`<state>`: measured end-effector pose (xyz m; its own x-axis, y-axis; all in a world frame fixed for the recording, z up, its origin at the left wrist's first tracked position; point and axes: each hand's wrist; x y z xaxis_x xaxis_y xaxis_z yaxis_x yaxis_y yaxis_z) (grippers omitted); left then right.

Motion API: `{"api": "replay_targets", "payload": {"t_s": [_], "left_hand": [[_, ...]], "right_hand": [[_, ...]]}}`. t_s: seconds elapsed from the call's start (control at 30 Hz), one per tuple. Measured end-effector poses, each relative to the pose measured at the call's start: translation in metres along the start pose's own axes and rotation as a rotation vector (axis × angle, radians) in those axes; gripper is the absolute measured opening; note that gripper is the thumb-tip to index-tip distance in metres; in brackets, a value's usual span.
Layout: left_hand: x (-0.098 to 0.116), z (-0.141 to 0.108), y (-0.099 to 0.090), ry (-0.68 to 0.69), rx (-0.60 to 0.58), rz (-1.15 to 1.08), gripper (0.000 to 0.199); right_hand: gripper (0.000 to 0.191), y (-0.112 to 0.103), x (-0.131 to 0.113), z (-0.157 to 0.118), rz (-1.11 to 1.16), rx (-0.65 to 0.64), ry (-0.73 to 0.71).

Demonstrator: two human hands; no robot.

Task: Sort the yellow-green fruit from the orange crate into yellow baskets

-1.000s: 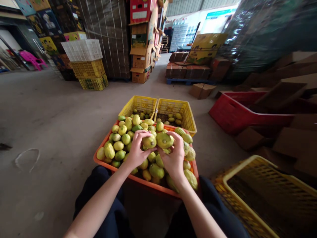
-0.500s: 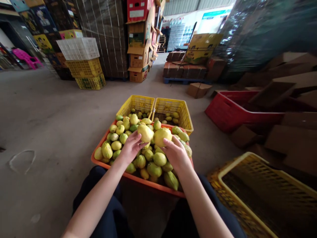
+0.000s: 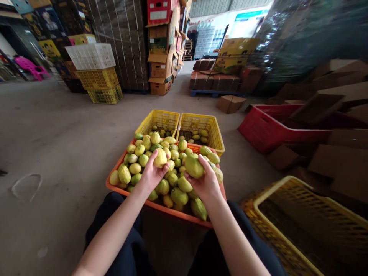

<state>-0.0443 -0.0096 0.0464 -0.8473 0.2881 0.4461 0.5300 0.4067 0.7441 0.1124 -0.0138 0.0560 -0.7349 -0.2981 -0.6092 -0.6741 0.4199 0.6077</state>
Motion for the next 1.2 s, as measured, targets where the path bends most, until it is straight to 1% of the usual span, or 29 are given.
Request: {"api": "replay_targets", "payload": {"t_s": [0.1,0.2,0.37,0.5,0.6,0.7,0.83,0.93,1.07,1.13,1.2], "left_hand": [[-0.001,0.002,-0.004,0.001,-0.043,0.022,0.038],[0.000,0.005,-0.008,-0.028,-0.033,0.073,0.044],[-0.002,0.009,-0.009,-0.148,0.011,0.140,0.039],[-0.006,0.008,-0.007,-0.168,0.054,0.135,0.035],[-0.007,0.007,-0.007,-0.144,0.055,0.138,0.029],[-0.007,0.007,-0.008,-0.153,0.089,0.052,0.020],[-0.011,0.012,-0.011,-0.224,0.190,-0.183,0.027],[-0.015,0.017,-0.013,-0.210,0.187,-0.283,0.030],[-0.016,0.016,-0.012,-0.163,0.198,-0.288,0.031],[-0.015,0.014,-0.010,-0.122,0.223,-0.277,0.026],[-0.013,0.013,-0.009,-0.062,0.264,-0.273,0.017]], "right_hand": [[0.019,-0.001,0.003,0.004,0.071,0.030,0.061],[0.018,-0.002,0.005,0.008,0.143,0.084,0.084],[0.012,-0.005,0.007,0.016,0.090,0.142,0.161],[0.012,-0.013,0.011,0.025,0.040,0.162,0.203],[0.016,-0.017,0.013,0.029,0.024,0.167,0.179],[0.025,-0.015,0.014,0.027,0.019,0.147,0.130],[0.030,-0.009,0.015,0.022,0.040,0.115,0.116],[0.027,-0.008,0.020,0.022,0.061,0.117,0.153],[0.012,-0.010,0.027,0.025,0.021,0.222,0.260],[0.009,-0.009,0.027,0.025,0.020,0.276,0.269],[0.010,-0.007,0.025,0.023,0.043,0.284,0.234]]}}
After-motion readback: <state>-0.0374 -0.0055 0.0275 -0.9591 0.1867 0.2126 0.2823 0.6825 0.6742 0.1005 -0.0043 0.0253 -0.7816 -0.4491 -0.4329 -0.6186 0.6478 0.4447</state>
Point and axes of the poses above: each hand's wrist, its own z-axis towards the middle knuckle, its own y-axis out of the palm, x = y × z, and after that the axes turned 4 degrees about x, right-handed
